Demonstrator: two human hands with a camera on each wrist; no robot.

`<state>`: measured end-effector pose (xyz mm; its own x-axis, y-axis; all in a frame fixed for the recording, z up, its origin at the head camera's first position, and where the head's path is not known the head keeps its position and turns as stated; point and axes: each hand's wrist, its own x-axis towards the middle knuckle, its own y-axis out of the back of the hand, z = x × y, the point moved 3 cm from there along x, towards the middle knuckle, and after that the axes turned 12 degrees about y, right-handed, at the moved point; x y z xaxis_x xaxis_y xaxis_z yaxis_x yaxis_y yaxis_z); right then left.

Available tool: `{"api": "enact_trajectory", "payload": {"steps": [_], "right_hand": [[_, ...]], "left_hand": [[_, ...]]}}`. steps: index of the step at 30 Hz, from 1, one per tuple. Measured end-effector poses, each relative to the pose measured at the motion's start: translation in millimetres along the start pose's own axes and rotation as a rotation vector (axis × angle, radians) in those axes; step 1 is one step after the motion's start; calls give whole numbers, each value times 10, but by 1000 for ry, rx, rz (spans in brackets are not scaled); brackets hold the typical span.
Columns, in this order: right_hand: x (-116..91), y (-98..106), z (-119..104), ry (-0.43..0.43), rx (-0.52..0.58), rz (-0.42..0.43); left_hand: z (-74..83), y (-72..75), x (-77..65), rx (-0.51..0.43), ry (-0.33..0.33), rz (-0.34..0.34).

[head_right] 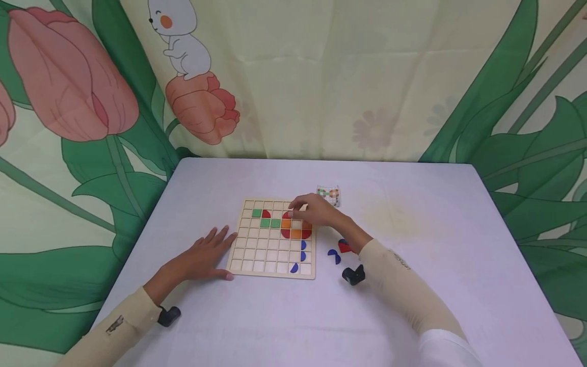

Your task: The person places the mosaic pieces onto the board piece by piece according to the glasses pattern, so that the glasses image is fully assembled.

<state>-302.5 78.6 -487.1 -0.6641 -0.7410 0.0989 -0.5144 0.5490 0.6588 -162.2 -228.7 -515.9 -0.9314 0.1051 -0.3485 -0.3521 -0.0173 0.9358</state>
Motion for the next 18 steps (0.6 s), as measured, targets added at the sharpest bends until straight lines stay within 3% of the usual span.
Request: {"api": "enact_trajectory", "payload": {"steps": [6, 11, 18], "right_hand": [[-444, 169, 138, -89, 37, 16], [-805, 269, 291, -170, 5, 26], [-1272, 419, 464, -182, -83, 83]], "left_hand": [[-4, -15, -1, -12, -8, -3], [-24, -44, 8, -7, -15, 5], [-27, -35, 10, -11, -25, 12]]}}
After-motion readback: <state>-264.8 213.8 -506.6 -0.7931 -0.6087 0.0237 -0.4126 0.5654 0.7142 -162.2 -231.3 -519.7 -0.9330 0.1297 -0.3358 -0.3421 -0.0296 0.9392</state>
